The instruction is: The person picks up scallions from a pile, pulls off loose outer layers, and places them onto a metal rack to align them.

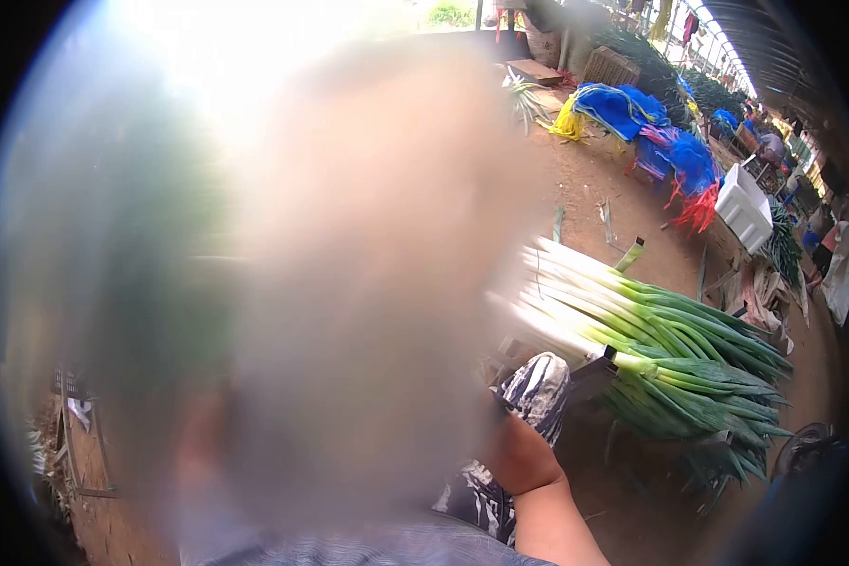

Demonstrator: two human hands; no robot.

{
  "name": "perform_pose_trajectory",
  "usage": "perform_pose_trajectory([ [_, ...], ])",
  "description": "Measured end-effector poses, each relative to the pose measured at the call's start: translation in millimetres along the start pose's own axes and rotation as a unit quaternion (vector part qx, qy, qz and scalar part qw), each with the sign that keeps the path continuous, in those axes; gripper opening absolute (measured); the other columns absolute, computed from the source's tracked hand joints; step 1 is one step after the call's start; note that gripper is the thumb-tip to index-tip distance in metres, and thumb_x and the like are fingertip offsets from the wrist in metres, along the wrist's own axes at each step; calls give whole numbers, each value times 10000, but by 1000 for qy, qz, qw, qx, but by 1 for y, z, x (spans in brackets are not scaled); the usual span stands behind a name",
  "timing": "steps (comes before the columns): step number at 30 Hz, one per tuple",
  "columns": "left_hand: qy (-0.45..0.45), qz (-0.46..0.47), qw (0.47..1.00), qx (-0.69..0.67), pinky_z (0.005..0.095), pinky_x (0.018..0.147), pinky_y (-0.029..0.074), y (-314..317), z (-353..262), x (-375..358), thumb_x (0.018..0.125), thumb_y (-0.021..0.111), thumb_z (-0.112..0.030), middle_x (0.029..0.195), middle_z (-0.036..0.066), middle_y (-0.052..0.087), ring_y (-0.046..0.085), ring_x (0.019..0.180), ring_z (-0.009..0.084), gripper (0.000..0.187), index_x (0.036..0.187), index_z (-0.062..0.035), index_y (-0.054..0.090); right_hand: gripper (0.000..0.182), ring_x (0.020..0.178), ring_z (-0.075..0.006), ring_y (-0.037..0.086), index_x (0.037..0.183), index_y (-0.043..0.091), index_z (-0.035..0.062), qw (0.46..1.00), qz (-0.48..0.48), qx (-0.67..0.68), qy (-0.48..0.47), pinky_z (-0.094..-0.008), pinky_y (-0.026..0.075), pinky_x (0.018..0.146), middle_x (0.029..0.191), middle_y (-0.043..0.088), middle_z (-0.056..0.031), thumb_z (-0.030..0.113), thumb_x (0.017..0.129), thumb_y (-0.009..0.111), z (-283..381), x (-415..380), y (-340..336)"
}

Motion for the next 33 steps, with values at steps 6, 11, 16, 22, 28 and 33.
perform_pose_trajectory([
  [6, -37, 35, 998, 48, 267, 779, 476, 39, -7, -13, 800, 739, -245, 993, 36, 633, 564, 880, 96, 492, 1205, -42, 549, 259, 834, -119, 616, 1067, 600, 28, 1000, -3, 29, 3, -276, 499, 748, 933, 636, -18, 66, 824, 681, 24, -6, 3],
  [11, 29, 8, 1000, 3, 256, 759, 455, 41, -4, -8, 889, 649, -271, 904, 9, 620, 528, 843, 72, 342, 1118, -23, 589, 416, 990, -171, 595, 1197, 530, 5, 996, 47, 44, 67, -342, 476, 876, 1074, 615, -76, 241, 878, 654, 32, -14, 2],
  [16, 38, 44, 998, 29, 256, 752, 433, 41, -32, -8, 924, 599, -287, 876, -1, 587, 497, 838, 69, 325, 1092, -9, 587, 581, 1135, -217, 530, 1317, 426, -32, 989, 134, 30, 47, -370, 409, 989, 1206, 561, -128, 332, 903, 608, 30, -18, -2],
  [22, 46, 118, 992, 17, 254, 718, 418, 47, -42, -11, 922, 597, -315, 812, -8, 542, 481, 798, 92, 319, 1004, -6, 589, 714, 1210, -236, 477, 1397, 292, -37, 957, 268, -19, 111, -380, 362, 1040, 1325, 471, -157, 372, 899, 601, 31, -14, -18],
  [28, 26, 213, 975, 50, 298, 820, 421, 54, -12, -9, 880, 630, -414, 1016, 63, 548, 504, 953, 150, 462, 1109, -20, 556, 757, 1230, -233, 457, 1414, 249, -36, 918, 358, -134, 110, -379, 347, 1050, 1367, 435, -167, 396, 898, 596, 35, -11, -34],
  [33, -2, 202, 962, 182, 340, 947, 377, 65, -39, -18, 820, 693, -400, 1140, 94, 531, 479, 1082, 180, 577, 1226, -32, 514, 775, 1234, -229, 450, 1419, 230, -36, 914, 351, -194, 66, -375, 342, 1053, 1379, 422, -170, 408, 898, 593, 38, -2, -30],
])
Point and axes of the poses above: each hand's wrist, its own x-axis towards the middle knuckle, its own y-axis out of the palm, z = x × y, the point moved 3 cm from there along x, towards the middle knuckle
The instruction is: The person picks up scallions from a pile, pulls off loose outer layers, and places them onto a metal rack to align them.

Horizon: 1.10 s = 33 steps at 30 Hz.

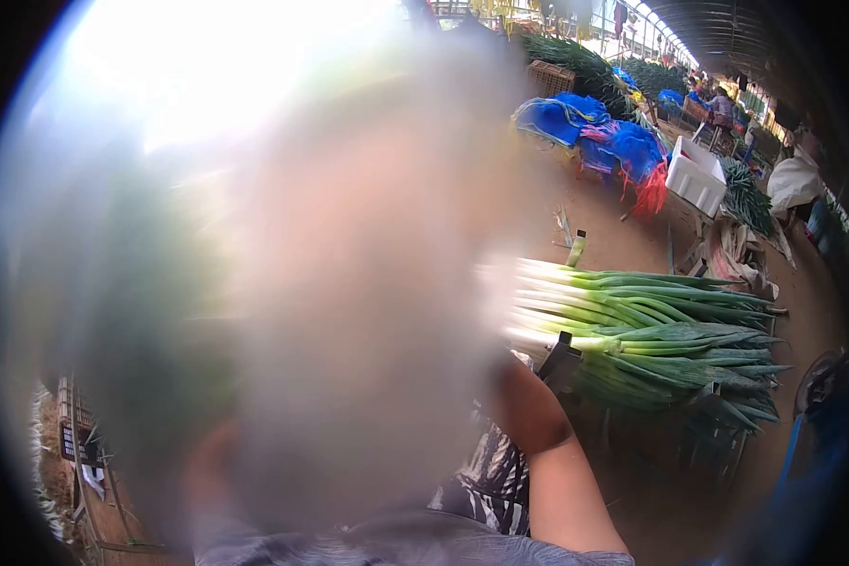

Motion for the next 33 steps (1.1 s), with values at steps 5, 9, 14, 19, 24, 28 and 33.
perform_pose_trajectory([
  [5, 85, -171, 959, -210, 295, 879, 407, -26, -17, -1, 831, 633, -149, 1089, 52, 539, 510, 997, 157, 478, 1259, -4, 475, 794, 1238, -225, 443, 1425, 211, -37, 992, -50, -32, -115, -371, 336, 1055, 1390, 410, -173, 421, 897, 589, 3, 32, 5],
  [9, 94, -343, 912, -207, 319, 902, 421, -63, -25, -9, 801, 645, -137, 1076, 46, 522, 517, 1013, 170, 594, 1322, 13, 401, 1034, 1294, -248, 352, 1427, -49, -81, 983, -172, 24, -62, -343, 298, 1072, 1433, 290, -227, 532, 869, 570, -27, 37, 35],
  [14, 176, -453, 868, -101, 355, 985, 391, -77, -72, -19, 834, 614, -150, 1209, 110, 494, 504, 1089, 198, 613, 1359, 33, 354, 1161, 1347, -370, 286, 1462, -50, -9, 871, -347, -277, -211, -409, 288, 1090, 1480, 169, -287, 406, 739, 757, -66, 81, 91],
  [19, 263, -562, 784, -3, 409, 1063, 352, -65, -126, -36, 852, 566, -97, 1297, 177, 460, 469, 1195, 263, 605, 1361, 88, 295, 1124, 1210, -410, 442, 1470, 115, 33, 844, -403, -211, -282, -435, 386, 1000, 1324, 410, -275, 268, 626, 820, 2, 100, 90],
  [24, 369, -691, 588, 201, 461, 1025, 411, -65, -161, -69, 843, 620, -190, 1214, 201, 534, 549, 1114, 308, 497, 1256, 13, 433, 991, 948, -388, 585, 1439, 245, 55, 740, -447, -250, -437, -451, 475, 799, 1047, 579, -215, 212, 630, 797, 72, 98, 83],
  [28, 400, -701, 435, 400, 487, 997, 385, -60, -158, -93, 872, 592, -230, 1213, 156, 552, 545, 1112, 296, 364, 1205, -100, 522, 580, 698, -352, 610, 1199, 477, 79, 675, -407, -321, -525, -432, 496, 611, 784, 595, -127, 175, 685, 727, 114, 90, 63],
  [33, 748, -406, 499, -161, 453, 1109, 223, -41, -173, -78, 911, 487, -140, 1224, 146, 536, 484, 1187, 257, 299, 1184, -19, 499, 139, 596, -288, 595, 727, 552, 98, 570, -378, -523, -509, -425, 448, 482, 636, 542, -91, 221, 768, 602, 176, 59, 32],
])
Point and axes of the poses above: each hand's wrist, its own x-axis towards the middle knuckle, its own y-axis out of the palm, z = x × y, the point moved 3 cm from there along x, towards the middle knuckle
